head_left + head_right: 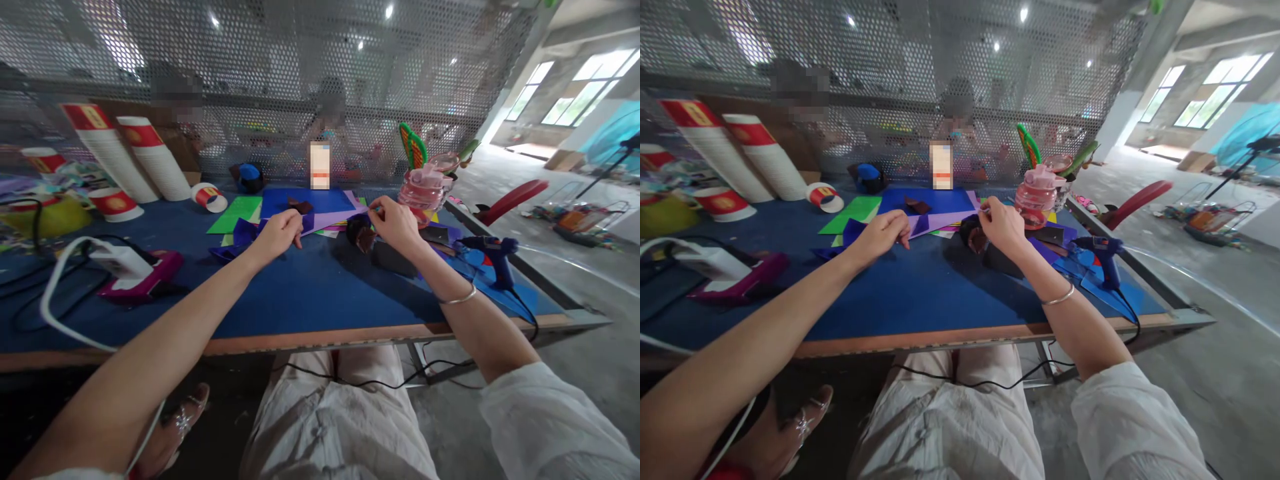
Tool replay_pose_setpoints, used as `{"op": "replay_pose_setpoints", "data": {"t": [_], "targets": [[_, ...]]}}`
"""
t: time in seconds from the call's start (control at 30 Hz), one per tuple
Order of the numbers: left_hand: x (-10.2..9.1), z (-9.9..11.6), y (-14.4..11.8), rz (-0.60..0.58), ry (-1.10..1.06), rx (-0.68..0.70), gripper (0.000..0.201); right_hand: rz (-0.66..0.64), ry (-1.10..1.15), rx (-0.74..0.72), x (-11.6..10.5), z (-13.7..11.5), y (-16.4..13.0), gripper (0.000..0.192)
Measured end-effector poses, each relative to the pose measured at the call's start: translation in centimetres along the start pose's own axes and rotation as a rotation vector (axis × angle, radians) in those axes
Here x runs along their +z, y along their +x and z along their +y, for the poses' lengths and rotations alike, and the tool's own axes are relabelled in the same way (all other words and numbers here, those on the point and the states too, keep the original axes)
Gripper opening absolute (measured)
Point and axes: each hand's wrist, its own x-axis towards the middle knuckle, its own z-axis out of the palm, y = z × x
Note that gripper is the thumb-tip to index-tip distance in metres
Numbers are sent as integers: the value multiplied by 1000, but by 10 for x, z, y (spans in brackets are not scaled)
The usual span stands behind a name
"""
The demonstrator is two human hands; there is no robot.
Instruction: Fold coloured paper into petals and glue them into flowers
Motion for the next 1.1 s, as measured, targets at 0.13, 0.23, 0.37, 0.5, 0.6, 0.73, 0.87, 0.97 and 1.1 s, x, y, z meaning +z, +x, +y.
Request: {"op": "replay_pose_setpoints", "data": {"t": [0.13,0.23,0.37,0.5,0.6,0.73,0.87,0.97,1.1], "targets": [[0,-2,-3,62,8,28,42,22,45,-50,1,-9,-5,23],[2,-4,-3,68,-40,0,41,25,54,-99,3,-13,-8,25],[2,-4,-3,57,-79,-22,24,30,50,-166,7,-15,-9,22],[1,-2,-5,112,-45,-58,19,10,58,-247,12,-18,-12,21],[2,-1,-6,98,-76,-116,23,3,57,-291,15,-23,-15,29],[6,-1,-7,62,-81,-81,40,-27,71,-279,16,-29,-19,39],[9,0,-8,-72,-52,-21,46,-139,194,-279,17,-33,-23,40],[10,1,-9,-176,0,7,53,-236,374,-365,21,-35,-25,24],[9,2,-11,-157,186,79,59,-319,559,-445,28,-36,-28,17]]}}
